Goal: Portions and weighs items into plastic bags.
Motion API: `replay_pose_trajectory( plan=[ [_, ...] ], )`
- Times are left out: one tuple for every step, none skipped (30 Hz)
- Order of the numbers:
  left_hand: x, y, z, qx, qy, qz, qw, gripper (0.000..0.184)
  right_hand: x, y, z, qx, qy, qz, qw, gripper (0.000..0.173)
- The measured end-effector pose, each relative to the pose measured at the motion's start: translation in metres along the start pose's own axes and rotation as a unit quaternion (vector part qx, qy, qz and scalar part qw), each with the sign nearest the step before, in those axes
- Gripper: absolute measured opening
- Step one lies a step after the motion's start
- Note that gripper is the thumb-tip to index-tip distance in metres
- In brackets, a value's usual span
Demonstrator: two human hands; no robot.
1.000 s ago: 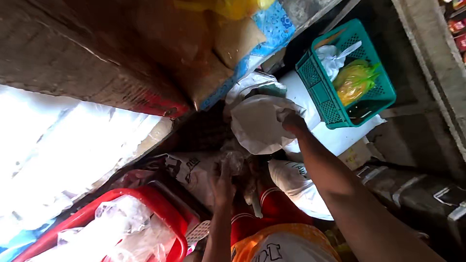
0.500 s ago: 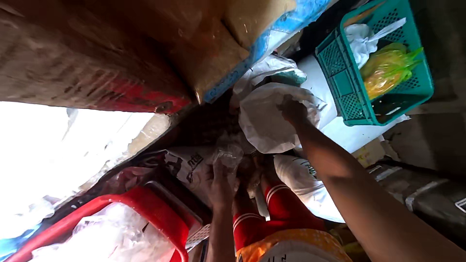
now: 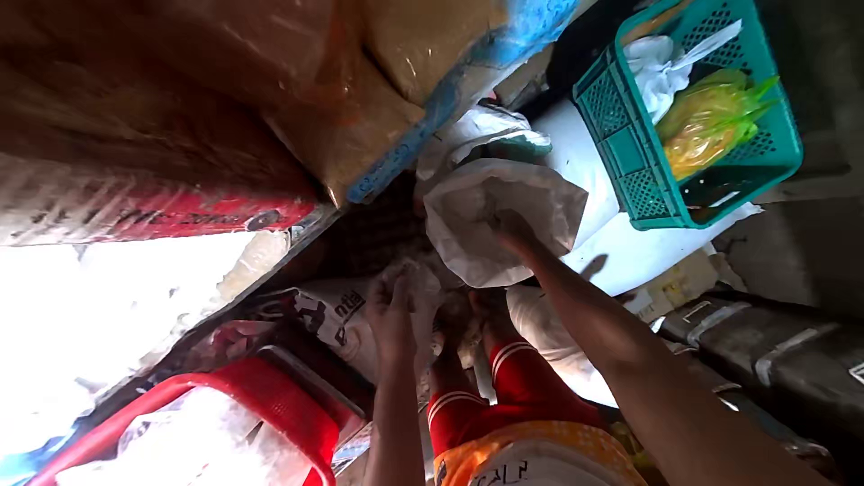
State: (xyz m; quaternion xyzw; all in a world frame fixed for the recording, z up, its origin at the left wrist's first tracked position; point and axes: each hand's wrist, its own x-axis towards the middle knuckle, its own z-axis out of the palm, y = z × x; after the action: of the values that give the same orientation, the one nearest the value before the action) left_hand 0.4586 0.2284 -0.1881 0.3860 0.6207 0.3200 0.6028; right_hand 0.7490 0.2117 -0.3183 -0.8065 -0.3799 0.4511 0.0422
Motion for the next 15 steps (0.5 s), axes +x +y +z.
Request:
replay_pose_trajectory(
  plan=[
    [0.0, 0.002, 0.001, -0.01, -0.01, 0.014, 1.0, 0.024, -0.019, 0.004, -0.007, 0.016, 0.003, -0.019, 1.0, 0.043],
    [0.0, 0.006, 0.003, -0.018, -0.016, 0.033, 0.999, 0.025, -0.038, 0.006, -0.016, 0.028, 0.007, -0.027, 0.999, 0.044],
    [0.0, 0.01, 0.005, -0.02, -0.02, 0.056, 0.998, 0.023, -0.055, 0.007, -0.023, 0.039, 0.009, -0.03, 0.999, 0.043],
    [0.001, 0.016, 0.009, -0.008, -0.02, 0.078, 0.997, 0.022, -0.065, 0.01, -0.028, 0.048, 0.013, -0.034, 0.998, 0.042],
    [0.002, 0.02, 0.016, 0.016, -0.018, 0.091, 0.996, 0.021, -0.068, 0.014, -0.03, 0.052, 0.014, -0.038, 0.998, 0.041],
    [0.001, 0.022, 0.022, 0.056, -0.021, 0.094, 0.994, 0.022, -0.071, 0.019, -0.03, 0.051, 0.012, -0.041, 0.998, 0.04],
    [0.002, 0.025, 0.028, 0.105, -0.03, 0.091, 0.99, 0.024, -0.077, 0.023, -0.028, 0.052, 0.01, -0.043, 0.998, 0.039],
    [0.01, 0.029, 0.036, 0.151, -0.044, 0.093, 0.983, 0.026, -0.08, 0.024, -0.032, 0.056, 0.016, -0.046, 0.997, 0.038],
    [0.021, 0.033, 0.045, 0.192, -0.061, 0.09, 0.975, 0.029, -0.085, 0.024, -0.037, 0.07, 0.028, -0.054, 0.996, 0.037],
    [0.03, 0.037, 0.052, 0.233, -0.08, 0.075, 0.966, 0.032, -0.094, 0.027, -0.039, 0.085, 0.043, -0.062, 0.994, 0.036],
    [0.036, 0.039, 0.057, 0.267, -0.098, 0.058, 0.957, 0.036, -0.108, 0.034, -0.038, 0.097, 0.054, -0.067, 0.992, 0.036],
    [0.042, 0.038, 0.062, 0.288, -0.111, 0.047, 0.95, 0.038, -0.122, 0.042, -0.039, 0.106, 0.062, -0.069, 0.99, 0.035],
    [0.051, 0.037, 0.07, 0.301, -0.117, 0.039, 0.946, 0.037, -0.135, 0.046, -0.043, 0.111, 0.07, -0.075, 0.989, 0.035],
    [0.058, 0.037, 0.078, 0.304, -0.123, 0.03, 0.944, 0.037, -0.146, 0.049, -0.051, 0.113, 0.075, -0.081, 0.987, 0.035],
    [0.065, 0.036, 0.086, 0.304, -0.13, 0.023, 0.944, 0.037, -0.157, 0.05, -0.06, 0.118, 0.082, -0.086, 0.986, 0.034]
  ],
)
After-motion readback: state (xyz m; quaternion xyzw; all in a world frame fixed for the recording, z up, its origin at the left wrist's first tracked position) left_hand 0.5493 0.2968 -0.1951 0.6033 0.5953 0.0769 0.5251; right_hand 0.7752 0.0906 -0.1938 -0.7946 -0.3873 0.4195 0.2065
